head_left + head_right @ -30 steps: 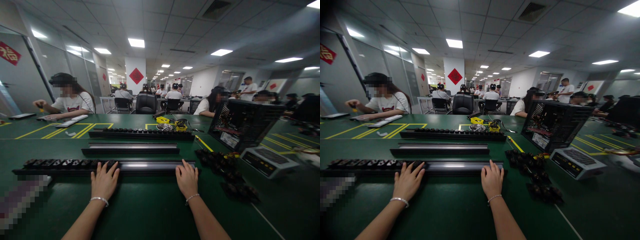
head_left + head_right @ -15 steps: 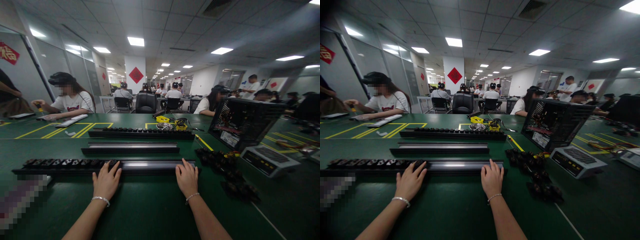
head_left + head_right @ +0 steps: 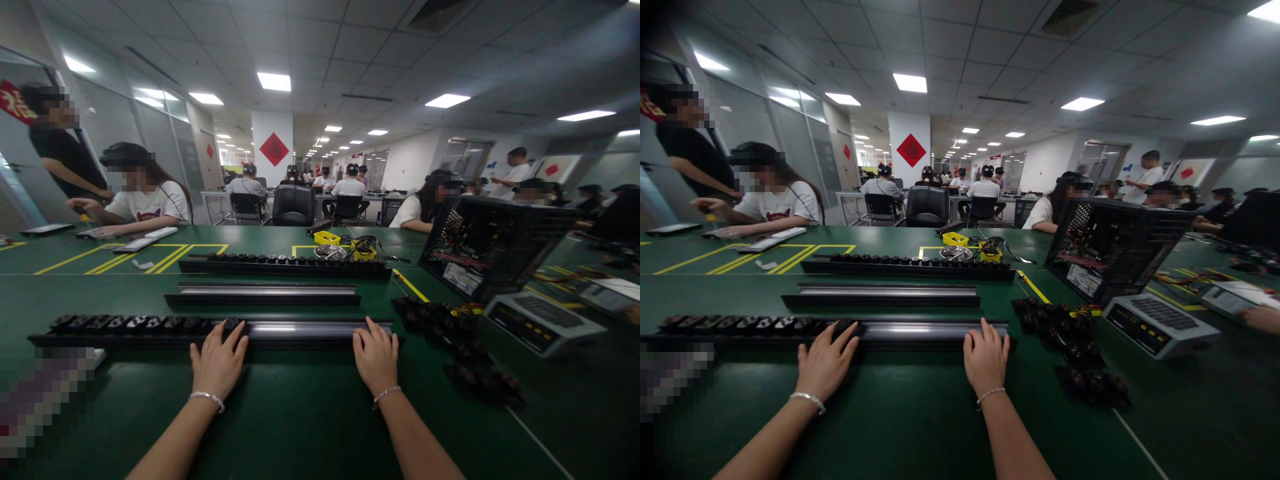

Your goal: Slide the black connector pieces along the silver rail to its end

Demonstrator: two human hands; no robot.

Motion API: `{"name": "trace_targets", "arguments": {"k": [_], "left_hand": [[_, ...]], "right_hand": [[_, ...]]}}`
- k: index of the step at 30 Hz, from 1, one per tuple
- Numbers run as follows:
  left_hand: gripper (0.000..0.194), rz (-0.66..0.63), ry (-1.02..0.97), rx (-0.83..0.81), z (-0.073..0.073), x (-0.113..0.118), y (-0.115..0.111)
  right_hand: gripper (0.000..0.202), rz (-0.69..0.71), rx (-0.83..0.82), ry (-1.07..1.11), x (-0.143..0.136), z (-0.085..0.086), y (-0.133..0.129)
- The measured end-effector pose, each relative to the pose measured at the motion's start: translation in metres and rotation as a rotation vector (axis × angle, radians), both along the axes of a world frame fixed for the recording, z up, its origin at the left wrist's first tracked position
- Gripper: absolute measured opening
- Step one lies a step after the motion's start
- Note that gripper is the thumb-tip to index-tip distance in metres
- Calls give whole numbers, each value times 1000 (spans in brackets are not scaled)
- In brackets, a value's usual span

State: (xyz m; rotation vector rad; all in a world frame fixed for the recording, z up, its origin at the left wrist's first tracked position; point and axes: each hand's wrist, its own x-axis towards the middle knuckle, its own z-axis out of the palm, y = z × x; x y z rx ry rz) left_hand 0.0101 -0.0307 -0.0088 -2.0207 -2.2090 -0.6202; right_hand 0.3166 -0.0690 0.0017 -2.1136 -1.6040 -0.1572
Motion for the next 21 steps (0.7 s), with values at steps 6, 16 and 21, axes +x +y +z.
{"name": "trace_targets", "arguments": {"k": [6, 16, 21], "left_hand": [[44, -7, -3, -10, 1, 5, -2], [44, -13, 23, -8, 3, 12, -4], [44, -20, 25, -8, 4, 16, -6]], "right_hand": [[40, 3, -19, 10, 0, 2, -1], [38, 0, -1, -1, 1, -1, 0], [38, 4, -10, 14, 1, 0, 0]]}}
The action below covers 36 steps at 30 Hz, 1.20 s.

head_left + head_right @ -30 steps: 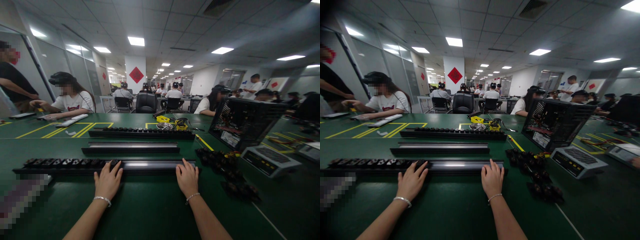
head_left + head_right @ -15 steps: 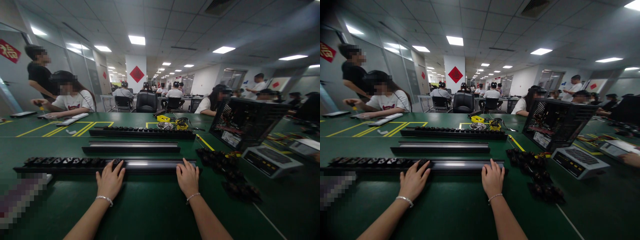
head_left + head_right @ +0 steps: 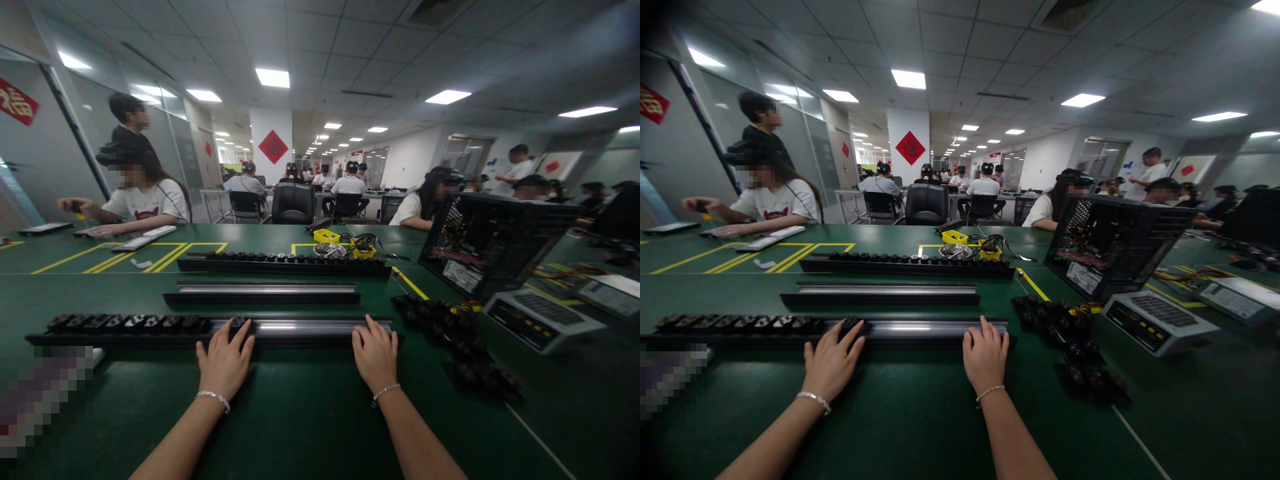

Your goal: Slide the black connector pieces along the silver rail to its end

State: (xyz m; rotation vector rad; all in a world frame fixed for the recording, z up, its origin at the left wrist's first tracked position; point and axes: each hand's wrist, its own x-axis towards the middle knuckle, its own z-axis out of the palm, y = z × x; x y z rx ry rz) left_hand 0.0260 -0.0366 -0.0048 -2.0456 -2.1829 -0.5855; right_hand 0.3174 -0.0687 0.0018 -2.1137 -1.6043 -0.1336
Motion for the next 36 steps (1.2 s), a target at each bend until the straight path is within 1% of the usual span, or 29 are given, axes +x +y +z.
{"name": "trace_targets", "arguments": {"k": [9, 19, 30, 36], "left_hand": [[45, -22, 1, 6, 3, 4, -2], [44, -14, -1, -11, 8, 11, -6], [44, -48, 14, 4, 5, 15, -6], [44, -44, 8, -4, 6, 17, -7]], "right_hand": [[39, -1, -5, -3, -1, 1, 0], [40, 2, -28, -6, 0, 2, 0], [39, -6, -7, -30, -1, -1, 1], [41, 0, -35, -3, -1, 2, 0]]}}
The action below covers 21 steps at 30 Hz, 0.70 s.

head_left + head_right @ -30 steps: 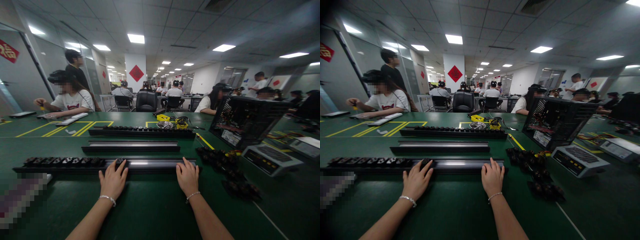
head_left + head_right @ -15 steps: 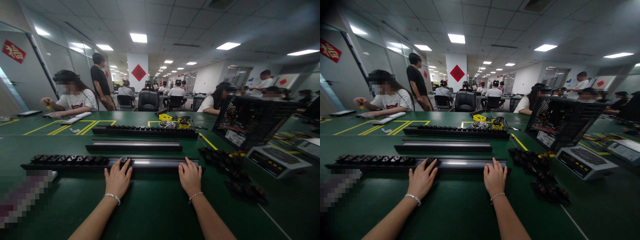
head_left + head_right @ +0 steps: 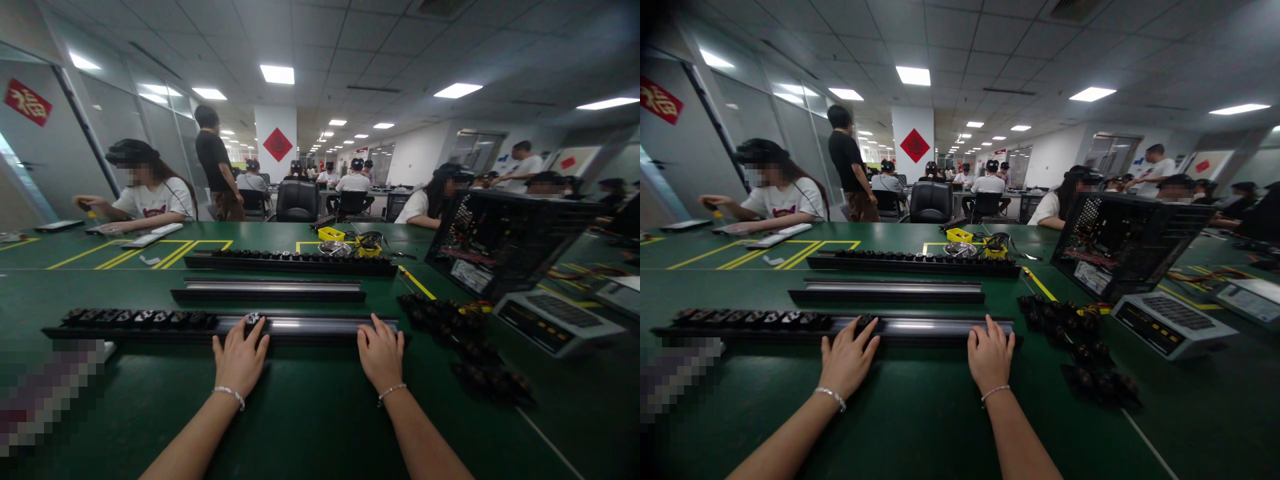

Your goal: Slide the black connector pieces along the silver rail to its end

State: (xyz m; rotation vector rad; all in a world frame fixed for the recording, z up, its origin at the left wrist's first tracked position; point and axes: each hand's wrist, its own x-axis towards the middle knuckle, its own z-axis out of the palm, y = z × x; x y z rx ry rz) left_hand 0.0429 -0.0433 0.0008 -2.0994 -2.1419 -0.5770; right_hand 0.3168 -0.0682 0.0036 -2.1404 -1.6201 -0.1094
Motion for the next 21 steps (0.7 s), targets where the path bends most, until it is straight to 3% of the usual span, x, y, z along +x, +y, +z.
{"name": "trace_targets", "arguments": {"k": [21], "left_hand": [[44, -42, -2, -7, 1, 10, -4]], "right_hand": [[38, -1, 33, -24, -1, -1, 0]]}}
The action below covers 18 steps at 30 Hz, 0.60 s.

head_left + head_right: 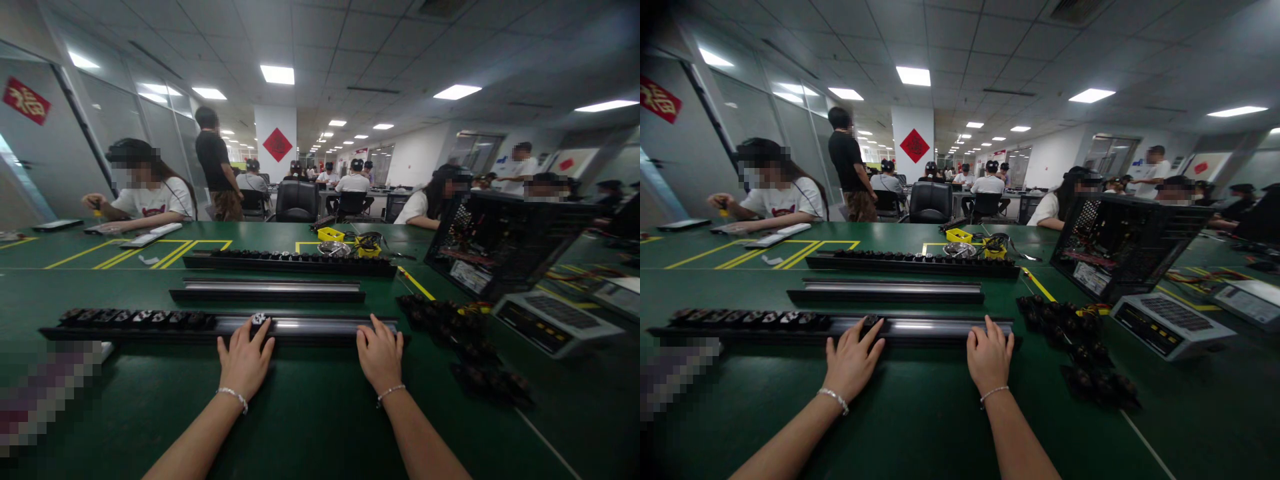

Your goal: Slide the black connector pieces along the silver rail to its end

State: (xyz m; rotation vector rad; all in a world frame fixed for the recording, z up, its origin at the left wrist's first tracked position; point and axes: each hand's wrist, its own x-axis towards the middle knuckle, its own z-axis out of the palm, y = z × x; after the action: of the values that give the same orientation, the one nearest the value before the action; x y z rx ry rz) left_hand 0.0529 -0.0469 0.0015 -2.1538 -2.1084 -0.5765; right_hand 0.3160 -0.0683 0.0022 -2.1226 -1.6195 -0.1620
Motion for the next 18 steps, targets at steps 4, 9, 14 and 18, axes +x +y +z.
{"name": "trace_targets", "arguments": {"k": [4, 9, 14, 18], "left_hand": [[44, -24, 4, 7, -2, 0, 1], [44, -47, 11, 20, -3, 2, 0], [44, -62, 5, 31, -3, 2, 0], [44, -69, 6, 32, -4, 2, -1]], "right_hand": [[39, -1, -7, 5, 1, 0, 0], [40, -1, -12, 16, 1, 1, 0], [40, -4, -13, 14, 1, 0, 0], [39, -6, -6, 3, 1, 0, 1]]}}
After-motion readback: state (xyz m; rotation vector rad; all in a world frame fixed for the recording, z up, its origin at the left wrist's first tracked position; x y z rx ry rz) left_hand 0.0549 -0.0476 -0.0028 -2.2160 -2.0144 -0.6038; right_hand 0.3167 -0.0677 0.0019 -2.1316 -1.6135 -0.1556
